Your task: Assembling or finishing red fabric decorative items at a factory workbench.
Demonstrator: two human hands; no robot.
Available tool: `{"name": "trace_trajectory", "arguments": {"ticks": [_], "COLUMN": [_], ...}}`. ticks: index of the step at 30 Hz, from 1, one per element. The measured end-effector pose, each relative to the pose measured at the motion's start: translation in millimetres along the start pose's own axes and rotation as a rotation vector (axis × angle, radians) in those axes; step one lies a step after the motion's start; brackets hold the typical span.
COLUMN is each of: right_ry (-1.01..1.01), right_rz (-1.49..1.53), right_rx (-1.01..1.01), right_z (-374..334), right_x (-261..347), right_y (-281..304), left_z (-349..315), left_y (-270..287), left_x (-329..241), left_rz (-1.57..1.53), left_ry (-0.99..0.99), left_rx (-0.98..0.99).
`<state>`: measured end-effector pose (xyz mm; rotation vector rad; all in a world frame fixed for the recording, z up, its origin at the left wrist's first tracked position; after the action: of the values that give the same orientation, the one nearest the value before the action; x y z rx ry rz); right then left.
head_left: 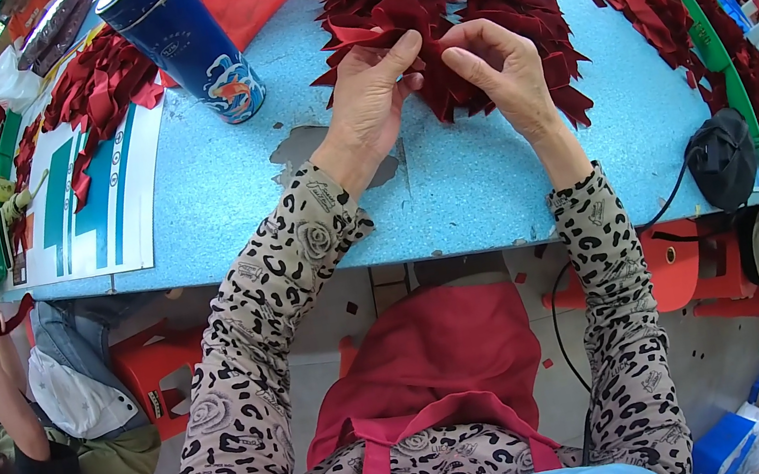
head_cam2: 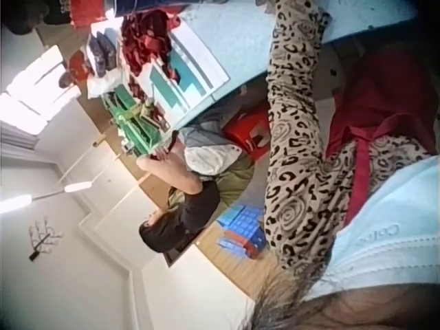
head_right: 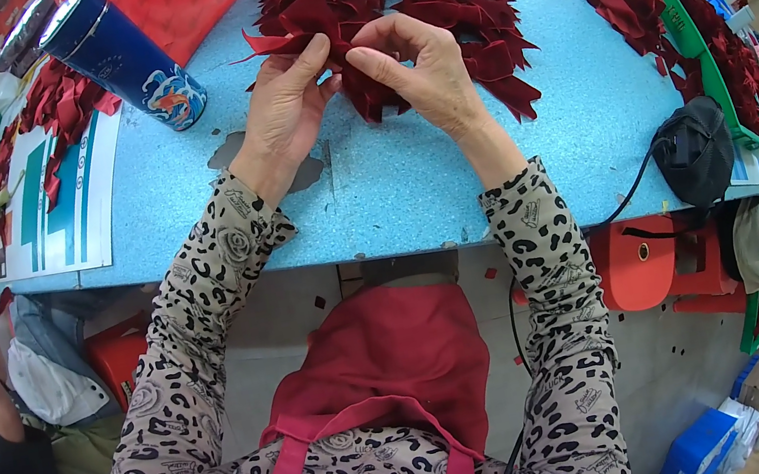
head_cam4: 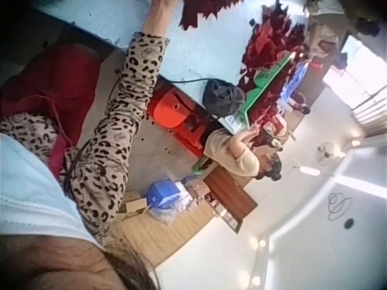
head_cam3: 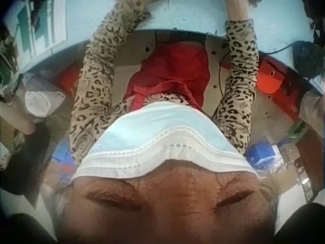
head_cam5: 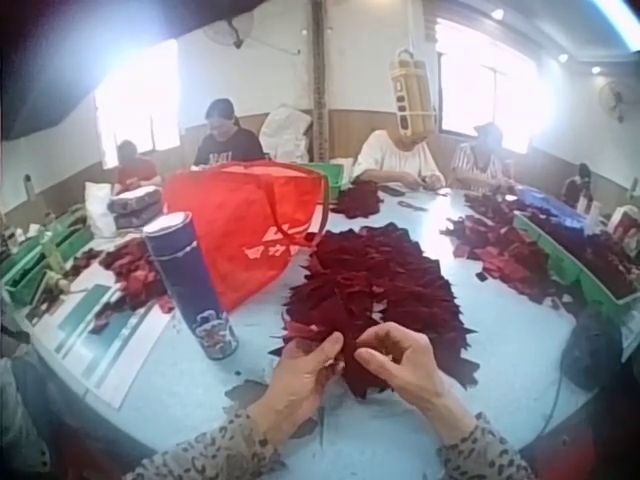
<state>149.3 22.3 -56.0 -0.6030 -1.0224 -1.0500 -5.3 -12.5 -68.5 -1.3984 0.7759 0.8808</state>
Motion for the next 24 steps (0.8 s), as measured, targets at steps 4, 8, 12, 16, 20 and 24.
{"name": "trace_trajectory", "arguments": {"ticks": [4,8,12,16,20,24], "right_ry": [-0.025,-0.128,-0.145,-0.07,0.055,0.151], "right_rz": [0.041,0.135,0.175,0.103,-0.113,-0.014], "right_rx": [0.086,0.064,-0.014,-0.022,-0.098,-0.132], "right_z": [-0.1,-2.6,-1.5,-0.7,0.7,2.0], "right_x": [-2.9,-7.8,-10.5,-8.9,-10.3,-6.2], "right_y": [-1.0,-1.6,-2.2,-6.7,-2.4,0.5], "left_z": [3.6,0.6,-1.8,1.1,-0.7,-0.3], "left_y": [8.9,5.4,3.1,6.0,2.8,1.9], "left_x": [5.1,1.5,4.9,3.8,1.5,1.4], "left_rz": [0.01,-0.084,0.013,0.15,0.223,0.222], "left_ry": [-0.02,0.056,0.033,-0.055,-0.095,-0.087], "left_rx": [0.053,0.047,0.039,0.025,-0.001,0.011]}}
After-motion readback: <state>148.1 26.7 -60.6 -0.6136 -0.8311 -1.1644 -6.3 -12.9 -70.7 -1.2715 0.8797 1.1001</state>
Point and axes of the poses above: each hand's wrist, its own z-axis towards the middle knuckle, its own y-axis out of the back of the hand, x = y × z, the point moved 1 cm from there along z, towards the middle knuckle, and after that the axes turned 11 degrees about z, right-handed, at the moved point
